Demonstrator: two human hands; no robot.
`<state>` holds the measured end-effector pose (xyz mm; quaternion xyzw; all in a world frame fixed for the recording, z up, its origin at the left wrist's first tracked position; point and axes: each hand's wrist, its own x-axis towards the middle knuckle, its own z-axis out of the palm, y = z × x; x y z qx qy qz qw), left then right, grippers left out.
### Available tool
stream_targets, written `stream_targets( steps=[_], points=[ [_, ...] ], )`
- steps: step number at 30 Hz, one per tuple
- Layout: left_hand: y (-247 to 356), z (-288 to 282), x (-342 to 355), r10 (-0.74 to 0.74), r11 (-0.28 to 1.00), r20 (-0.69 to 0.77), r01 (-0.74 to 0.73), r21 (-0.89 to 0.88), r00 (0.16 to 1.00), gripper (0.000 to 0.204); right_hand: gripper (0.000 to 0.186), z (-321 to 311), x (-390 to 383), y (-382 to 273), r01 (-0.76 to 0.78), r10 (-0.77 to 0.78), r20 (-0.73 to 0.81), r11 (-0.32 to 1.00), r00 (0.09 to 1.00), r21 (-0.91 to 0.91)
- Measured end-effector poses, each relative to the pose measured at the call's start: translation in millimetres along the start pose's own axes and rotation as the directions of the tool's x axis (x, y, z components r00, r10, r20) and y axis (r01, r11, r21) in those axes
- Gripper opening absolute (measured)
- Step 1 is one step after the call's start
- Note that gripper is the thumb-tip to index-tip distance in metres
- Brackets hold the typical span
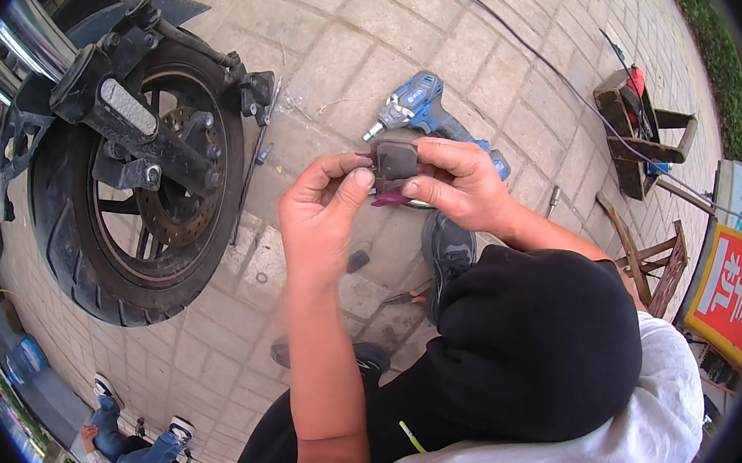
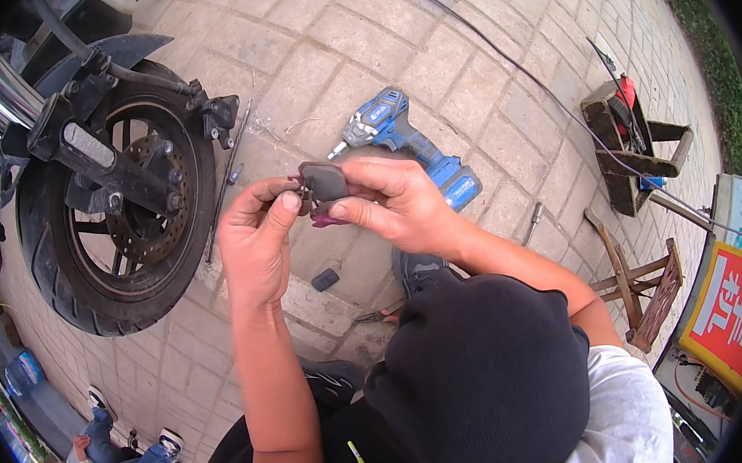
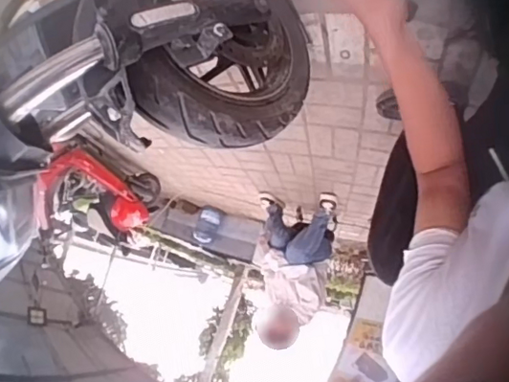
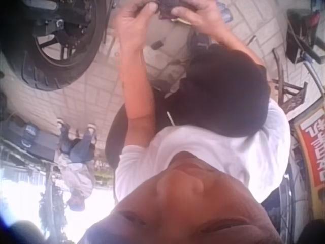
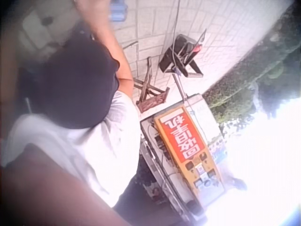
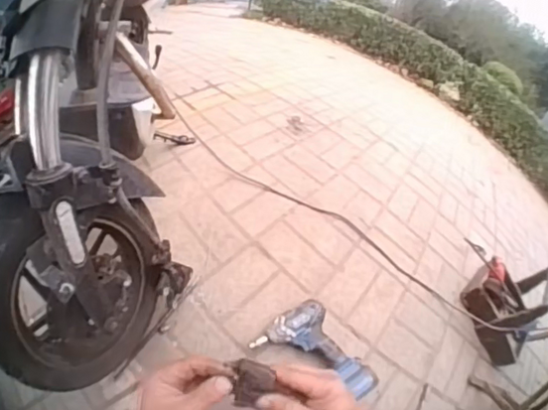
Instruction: The person removes old brake pads from a motorcycle brake caliper and installs new pink brake pads. They use pliers to compress the caliper piston and secure the new pads in place.
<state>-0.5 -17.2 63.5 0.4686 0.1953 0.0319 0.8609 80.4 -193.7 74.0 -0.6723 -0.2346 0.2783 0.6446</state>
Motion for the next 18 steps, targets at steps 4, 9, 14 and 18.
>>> stream_targets(
  steps=[4,9,14,18],
  points=[
    [-21,7,1,-0.017,1.0,-0.129,0.015,-0.018,0.991,0.015,0.03,13,-5,19,-0.27,0.322,-0.05,0.86,0.946,0.433],
    [-52,3,10,-0.096,0.995,-0.263,0.101,0.006,0.96,0.019,0.027,12,-3,50,-0.394,0.481,-0.036,0.756,0.876,0.523],
    [-62,-2,10,-0.11,0.993,-0.222,0.1,-0.058,0.969,0.027,0.026,10,-4,50,-0.487,0.557,0.002,0.725,0.831,0.487],
    [-70,-14,7,-0.109,0.985,-0.122,0.091,-0.145,0.986,0.031,0.025,11,-3,54,-0.51,0.59,0.006,0.694,0.808,0.509]
  ],
)
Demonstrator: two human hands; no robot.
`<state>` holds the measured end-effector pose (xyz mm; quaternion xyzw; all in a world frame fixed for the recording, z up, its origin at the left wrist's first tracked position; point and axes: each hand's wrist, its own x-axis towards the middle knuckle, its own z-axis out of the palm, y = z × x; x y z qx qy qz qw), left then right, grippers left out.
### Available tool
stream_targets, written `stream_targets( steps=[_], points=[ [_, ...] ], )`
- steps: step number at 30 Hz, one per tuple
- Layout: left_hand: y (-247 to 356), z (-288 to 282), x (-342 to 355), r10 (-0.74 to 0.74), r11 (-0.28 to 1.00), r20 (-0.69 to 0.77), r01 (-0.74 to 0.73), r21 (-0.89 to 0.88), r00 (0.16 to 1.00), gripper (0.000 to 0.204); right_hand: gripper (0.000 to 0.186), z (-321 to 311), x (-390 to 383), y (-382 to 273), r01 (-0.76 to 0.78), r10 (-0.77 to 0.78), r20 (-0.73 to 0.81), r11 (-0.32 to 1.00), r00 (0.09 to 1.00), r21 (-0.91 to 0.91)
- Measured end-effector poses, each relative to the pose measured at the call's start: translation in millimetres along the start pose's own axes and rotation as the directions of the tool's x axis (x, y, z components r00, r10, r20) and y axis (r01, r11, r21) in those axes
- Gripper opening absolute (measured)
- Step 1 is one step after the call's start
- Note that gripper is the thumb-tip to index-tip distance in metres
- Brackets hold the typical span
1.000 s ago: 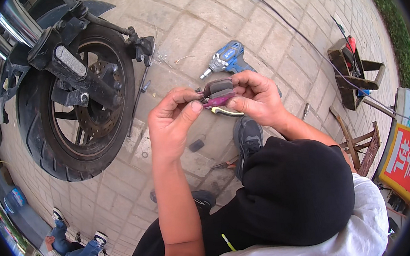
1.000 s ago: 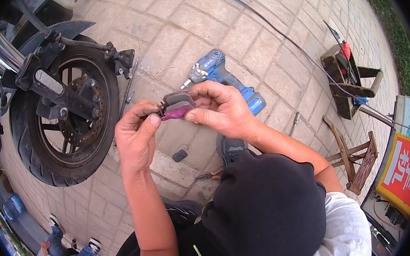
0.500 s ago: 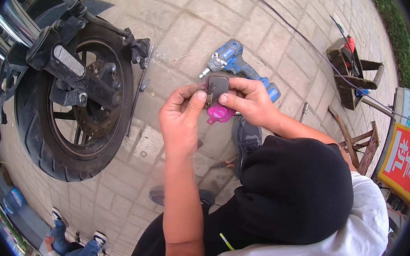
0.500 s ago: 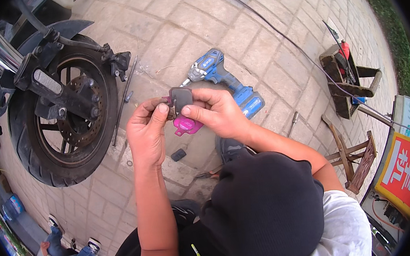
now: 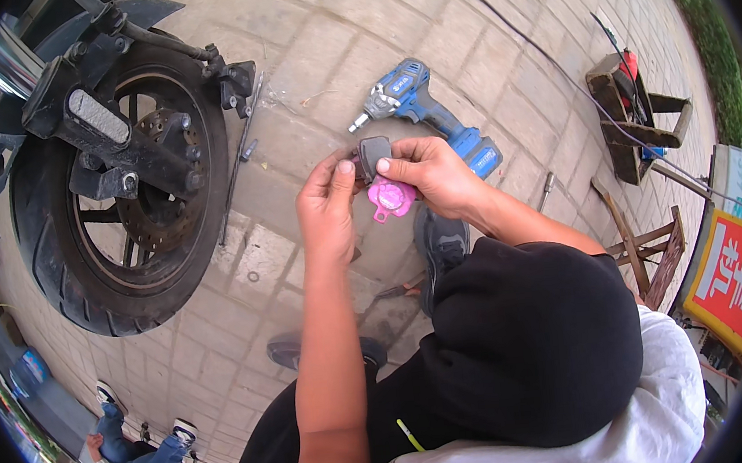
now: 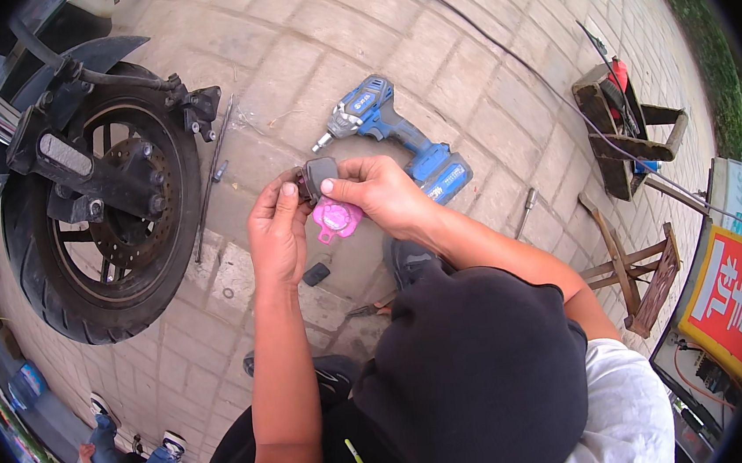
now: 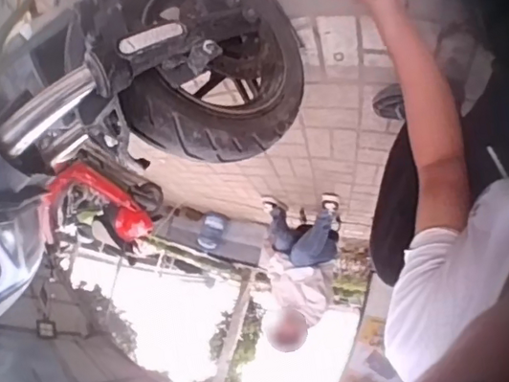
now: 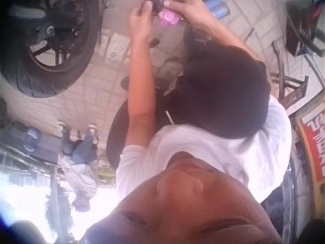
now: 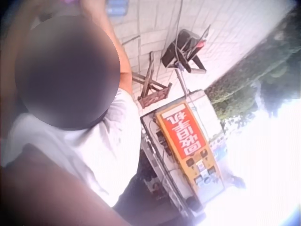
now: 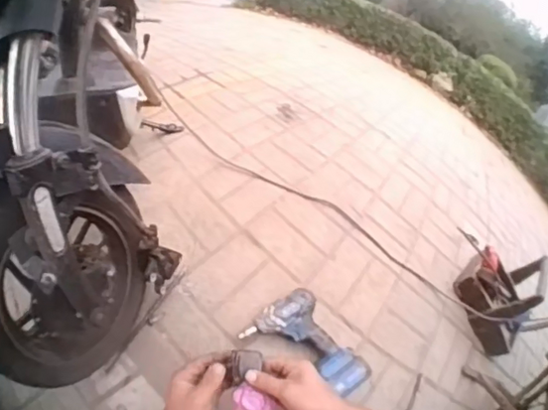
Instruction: The person removes old brake pads from a motorcycle brake caliper and installs new pink brake pads. They use pliers to compress the caliper piston and secure the new pads in place.
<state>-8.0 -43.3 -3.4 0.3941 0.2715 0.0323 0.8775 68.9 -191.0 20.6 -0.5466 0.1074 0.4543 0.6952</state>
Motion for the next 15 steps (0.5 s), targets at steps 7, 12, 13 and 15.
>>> stream_targets(
  steps=[7,12,13,15],
  points=[
    [7,-4,-1,0.063,0.975,0.124,-0.087,0.206,0.99,0.031,0.026,2,-6,-6,0.065,-0.067,-0.008,0.988,0.998,-0.136],
    [21,1,-1,0.051,0.935,0.058,-0.068,0.349,0.997,0.028,0.026,4,-8,-11,0.074,-0.082,-0.022,0.964,0.996,-0.256],
    [24,4,-1,0.043,0.928,0.027,-0.05,0.37,0.999,0.028,0.026,4,-8,-11,0.075,-0.084,-0.02,0.956,0.996,-0.284],
    [27,8,-2,0.03,0.912,-0.037,-0.012,0.41,0.999,0.027,0.024,7,-8,-11,0.094,-0.115,-0.052,0.949,0.992,-0.3]
  ],
)
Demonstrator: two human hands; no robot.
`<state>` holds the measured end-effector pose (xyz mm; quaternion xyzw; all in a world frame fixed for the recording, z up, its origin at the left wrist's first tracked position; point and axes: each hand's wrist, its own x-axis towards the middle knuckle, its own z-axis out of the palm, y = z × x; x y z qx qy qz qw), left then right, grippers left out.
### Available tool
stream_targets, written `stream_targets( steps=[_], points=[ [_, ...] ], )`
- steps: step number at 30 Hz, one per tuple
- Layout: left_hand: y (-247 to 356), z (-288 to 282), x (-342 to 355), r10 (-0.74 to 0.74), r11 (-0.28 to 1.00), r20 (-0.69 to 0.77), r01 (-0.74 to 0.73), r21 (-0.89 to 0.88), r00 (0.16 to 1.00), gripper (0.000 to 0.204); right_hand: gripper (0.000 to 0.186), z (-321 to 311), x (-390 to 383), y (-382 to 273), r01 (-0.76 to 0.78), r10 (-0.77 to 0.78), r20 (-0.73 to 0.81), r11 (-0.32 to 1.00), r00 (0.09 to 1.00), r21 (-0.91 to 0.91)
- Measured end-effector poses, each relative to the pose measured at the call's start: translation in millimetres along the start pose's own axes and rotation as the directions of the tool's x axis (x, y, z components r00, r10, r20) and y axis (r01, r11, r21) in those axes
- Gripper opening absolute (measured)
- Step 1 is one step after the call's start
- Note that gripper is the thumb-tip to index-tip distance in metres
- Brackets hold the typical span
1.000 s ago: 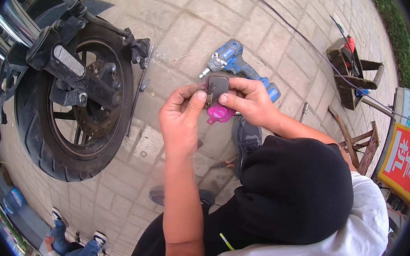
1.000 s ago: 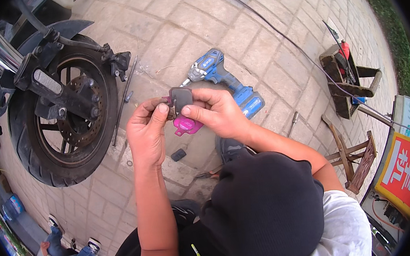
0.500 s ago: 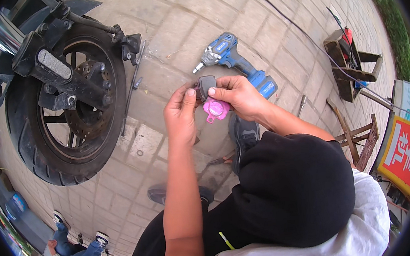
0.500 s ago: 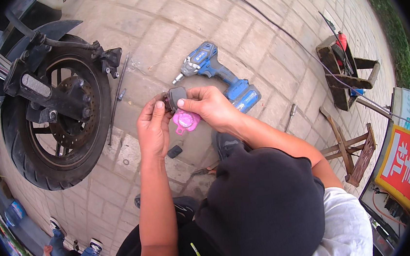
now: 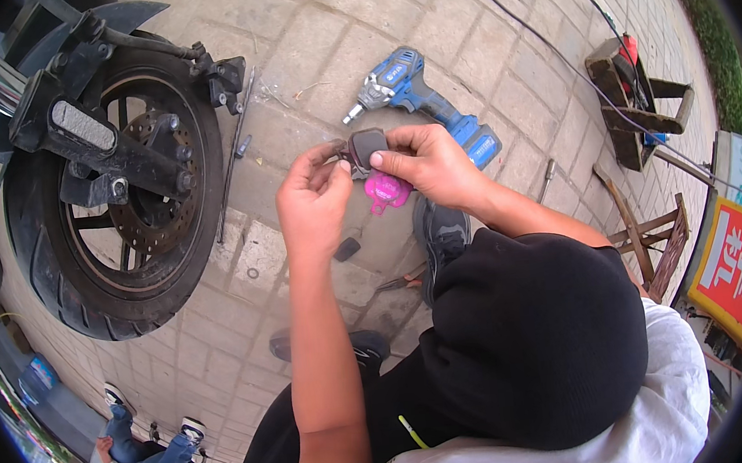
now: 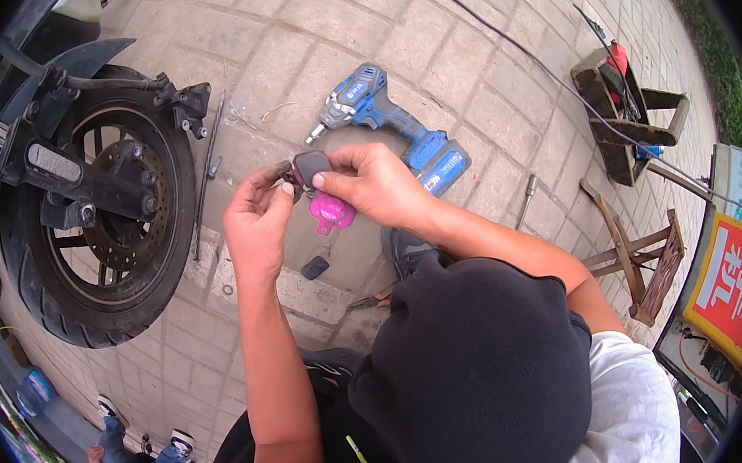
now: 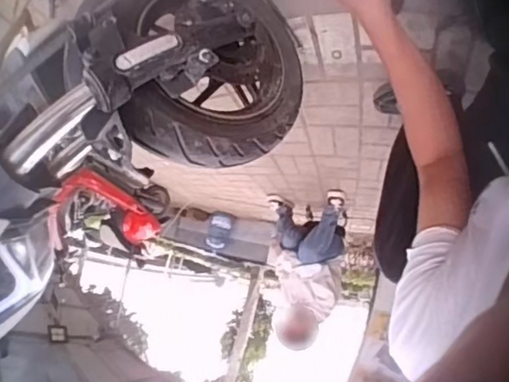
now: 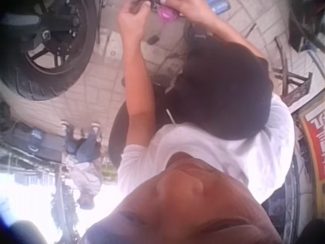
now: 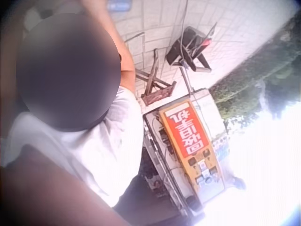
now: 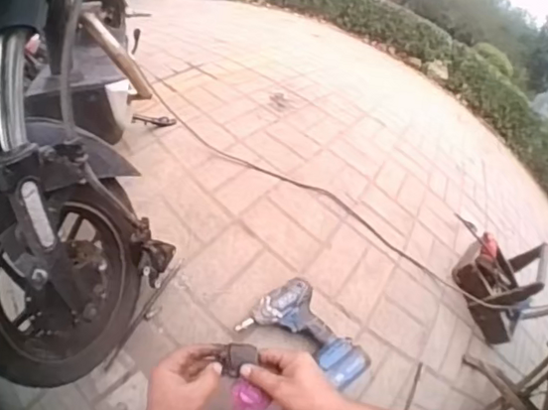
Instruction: The person removes old brake pads from a motorcycle brake caliper and installs new pink brake pads. They use pliers to compress the caliper piston and secure the new pads in place.
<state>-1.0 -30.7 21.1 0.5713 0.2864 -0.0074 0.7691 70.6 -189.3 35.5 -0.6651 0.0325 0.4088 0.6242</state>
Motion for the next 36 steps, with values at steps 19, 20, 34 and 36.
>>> stream_targets(
  steps=[19,20,34,36],
  points=[
    [-12,-1,-2,0.16,0.983,-0.012,-0.16,-0.086,0.987,0.03,0.026,-4,2,6,-0.182,0.128,0.145,0.864,0.981,0.47],
    [-12,0,-2,0.16,0.984,-0.009,-0.16,-0.084,0.987,0.03,0.026,-3,2,7,-0.155,0.106,0.131,0.88,0.986,0.449],
    [-8,-10,2,-0.063,0.965,0.141,0.097,-0.243,0.988,0.032,0.024,-1,0,4,-0.02,-0.009,0.105,0.963,0.994,0.268],
    [-7,-9,0,-0.071,0.954,0.136,0.107,-0.279,0.988,0.03,0.024,-1,0,4,-0.012,-0.02,0.126,0.968,0.992,0.252]
  ],
)
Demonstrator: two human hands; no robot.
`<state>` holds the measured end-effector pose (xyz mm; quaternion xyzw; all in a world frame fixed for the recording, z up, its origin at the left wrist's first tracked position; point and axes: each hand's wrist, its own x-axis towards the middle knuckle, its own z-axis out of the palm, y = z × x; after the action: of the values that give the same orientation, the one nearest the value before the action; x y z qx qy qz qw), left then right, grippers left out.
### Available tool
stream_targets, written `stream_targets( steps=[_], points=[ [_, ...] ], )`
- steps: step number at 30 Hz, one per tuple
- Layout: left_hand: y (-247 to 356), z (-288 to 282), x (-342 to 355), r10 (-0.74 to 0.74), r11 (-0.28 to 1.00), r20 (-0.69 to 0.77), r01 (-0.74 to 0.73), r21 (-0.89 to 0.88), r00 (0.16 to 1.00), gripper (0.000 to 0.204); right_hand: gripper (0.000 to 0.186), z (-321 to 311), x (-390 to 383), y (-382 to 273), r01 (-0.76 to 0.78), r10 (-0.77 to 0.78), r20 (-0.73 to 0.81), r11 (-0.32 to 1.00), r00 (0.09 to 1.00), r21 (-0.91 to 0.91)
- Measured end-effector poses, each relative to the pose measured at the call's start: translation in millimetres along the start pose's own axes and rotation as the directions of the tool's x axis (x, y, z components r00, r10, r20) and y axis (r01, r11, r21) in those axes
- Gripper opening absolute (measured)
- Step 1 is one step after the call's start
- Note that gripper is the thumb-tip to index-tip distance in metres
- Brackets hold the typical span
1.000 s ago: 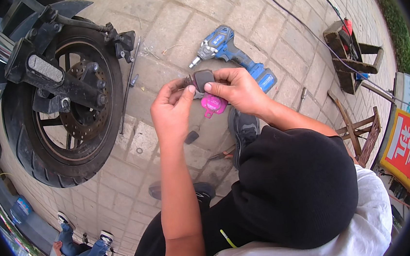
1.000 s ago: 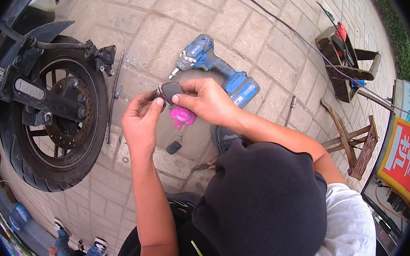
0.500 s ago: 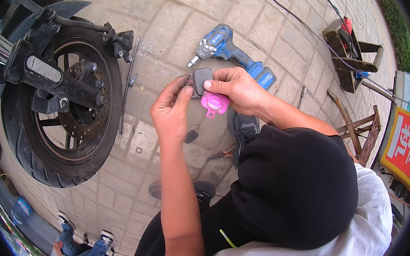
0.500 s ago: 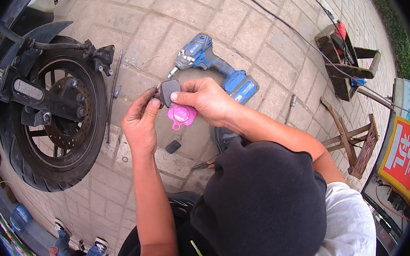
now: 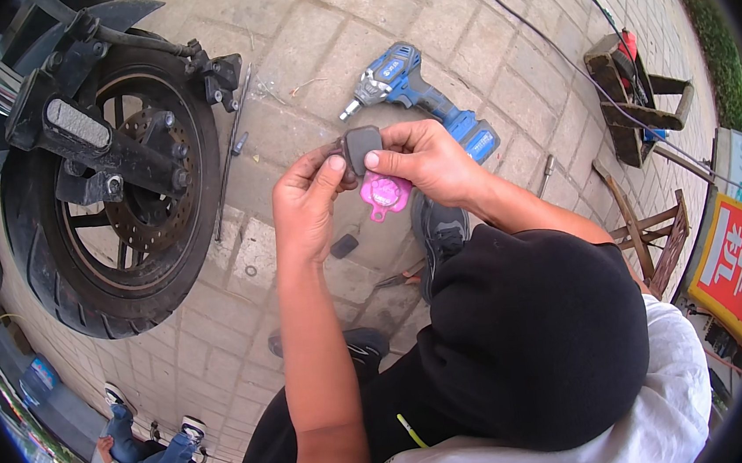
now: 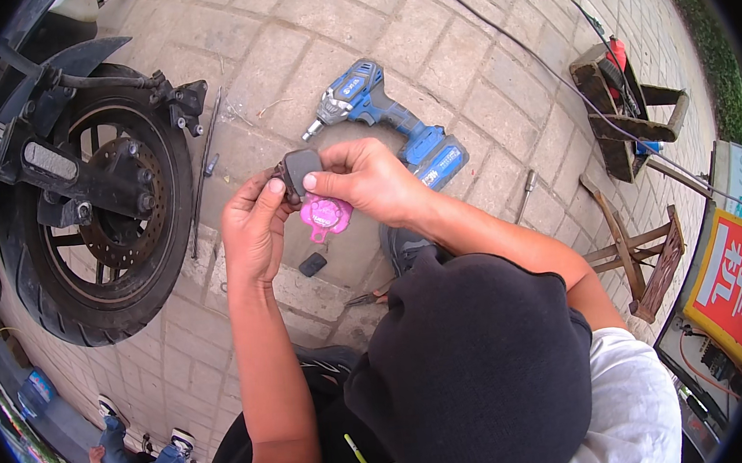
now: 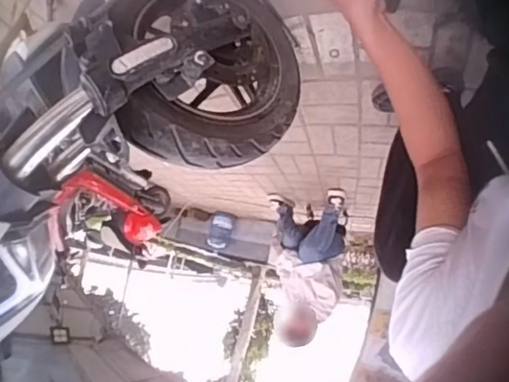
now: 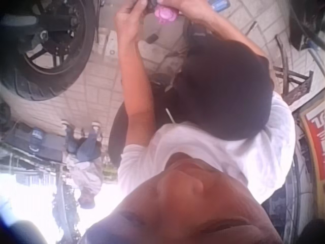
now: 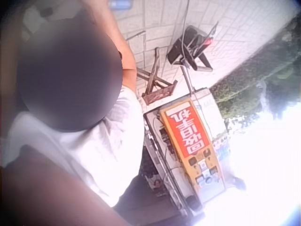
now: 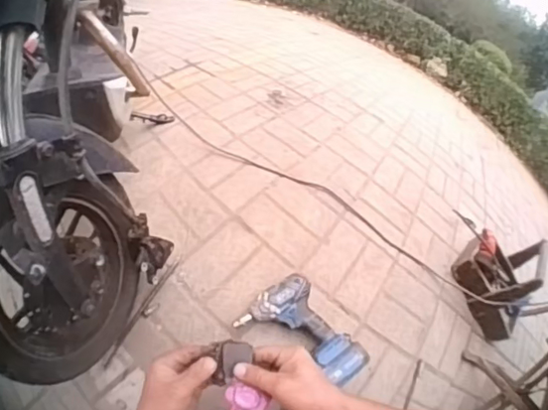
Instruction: The person removes old brake pads from a motorcycle brake caliper and installs new pink brake pads. They use pliers to compress the caliper piston and secure the new pads in place.
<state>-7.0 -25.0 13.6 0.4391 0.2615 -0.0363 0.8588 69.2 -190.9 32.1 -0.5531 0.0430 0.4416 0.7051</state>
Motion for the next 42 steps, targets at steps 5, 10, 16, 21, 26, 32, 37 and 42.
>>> stream_targets(
  steps=[5,10,16,21,26,32,37,42],
  points=[
    [-3,1,2,0.052,0.998,-0.031,-0.051,0.027,0.998,0.026,0.025,3,-1,-2,0.007,-0.007,0.016,0.999,1.0,0.041],
    [-8,9,3,0.054,0.998,-0.095,-0.05,0.045,0.994,0.028,0.026,-3,3,5,-0.016,0.017,-0.01,0.996,1.0,0.092],
    [-15,2,7,0.028,1.0,-0.108,-0.028,0.003,0.994,0.025,0.028,-7,6,7,-0.027,0.03,-0.076,0.999,0.997,0.034],
    [-20,-6,11,-0.005,0.991,-0.186,-0.02,-0.134,0.983,0.02,0.039,-32,1,13,-0.205,0.257,-0.157,0.936,0.954,0.286],
    [-27,-11,12,-0.026,0.989,-0.219,-0.006,-0.146,0.975,0.019,0.039,-22,-10,-4,-0.065,0.105,-0.141,0.963,0.984,0.26],
    [-21,3,10,-0.034,0.993,-0.217,0.008,-0.12,0.975,0.02,0.034,-8,-2,-21,0.136,-0.156,-0.119,0.977,0.98,-0.161],
    [-17,2,7,-0.014,0.997,-0.158,0.001,-0.078,0.987,0.016,0.031,-2,2,-35,0.199,-0.299,-0.096,0.81,0.95,-0.552],
    [-17,2,5,-0.025,0.996,-0.132,0.013,-0.088,0.991,0.02,0.023,6,-4,-46,0.262,-0.383,-0.031,0.688,0.923,-0.677]
  ],
)
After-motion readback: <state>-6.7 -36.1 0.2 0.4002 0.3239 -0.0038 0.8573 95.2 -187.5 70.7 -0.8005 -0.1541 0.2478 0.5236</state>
